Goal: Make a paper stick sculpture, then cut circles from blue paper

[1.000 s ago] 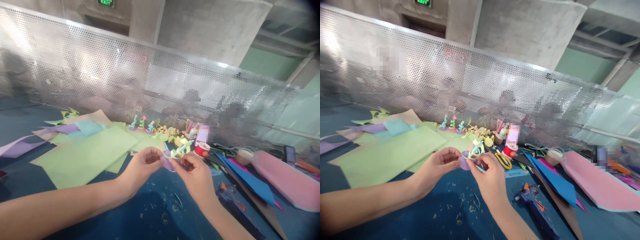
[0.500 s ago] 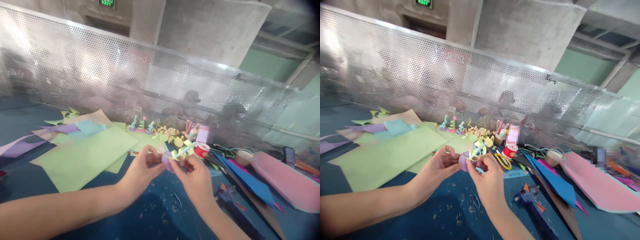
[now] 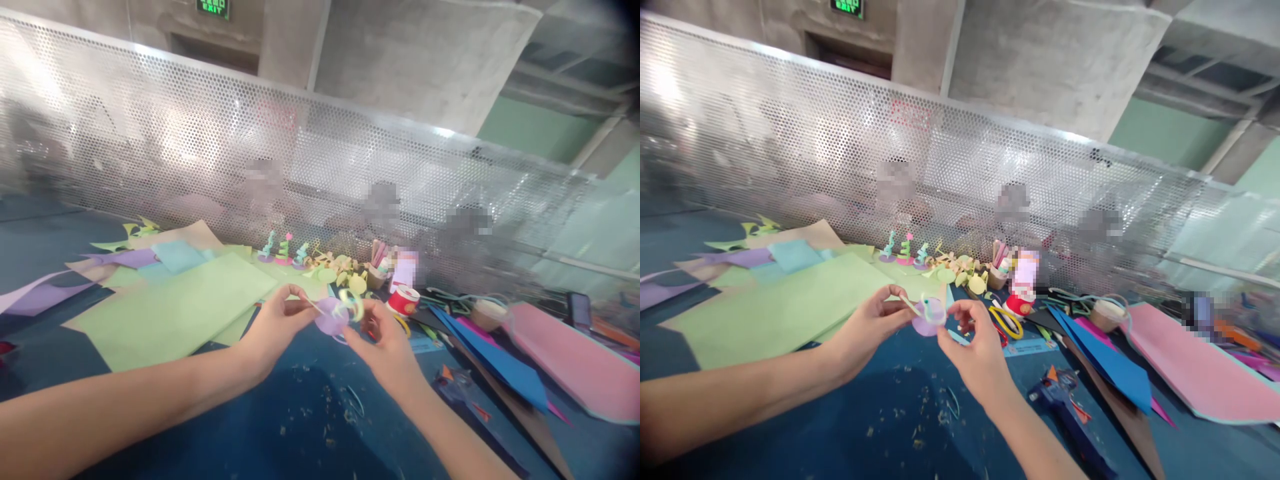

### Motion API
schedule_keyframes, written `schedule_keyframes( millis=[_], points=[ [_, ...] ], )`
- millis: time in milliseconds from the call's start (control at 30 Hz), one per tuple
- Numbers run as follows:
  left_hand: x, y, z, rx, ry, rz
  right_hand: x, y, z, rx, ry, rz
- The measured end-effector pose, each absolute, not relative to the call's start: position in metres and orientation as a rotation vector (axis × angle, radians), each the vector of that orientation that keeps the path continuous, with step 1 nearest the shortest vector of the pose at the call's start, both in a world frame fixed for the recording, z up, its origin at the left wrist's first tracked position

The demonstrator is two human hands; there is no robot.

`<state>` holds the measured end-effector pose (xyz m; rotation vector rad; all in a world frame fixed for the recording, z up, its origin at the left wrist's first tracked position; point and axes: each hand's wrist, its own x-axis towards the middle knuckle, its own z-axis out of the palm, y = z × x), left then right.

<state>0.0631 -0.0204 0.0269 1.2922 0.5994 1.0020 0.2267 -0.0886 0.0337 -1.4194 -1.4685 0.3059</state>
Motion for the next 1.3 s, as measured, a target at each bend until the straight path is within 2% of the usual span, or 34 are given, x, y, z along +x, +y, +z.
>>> schedule_keyframes(
  millis=[133,300,500,667,900,1300],
  points=[
    [0.062,-0.005,0.025,1.278,0.681,0.968,0.242,-0.083,0.034,-1.373,-1.378,0.56],
    [0.06,0.0,0.027,1.318,0.685,0.748,0.252,-0.078,0.03,-1.392,-1.262,0.686],
    [0.059,-0.009,0.034,1.358,0.601,0.416,0.24,-0.084,0.033,-1.327,-1.527,0.967],
    [0.061,-0.013,0.04,1.264,0.515,0.299,0.237,-0.087,0.034,-1.35,-1.571,0.904],
    [0.06,-0.005,0.035,1.18,0.53,0.331,0.239,-0.089,0.037,-1.394,-1.542,0.878],
    [0.063,0.001,0.023,1.128,0.531,0.296,0.231,-0.087,0.018,-1.338,-1.284,1.012]
  ],
)
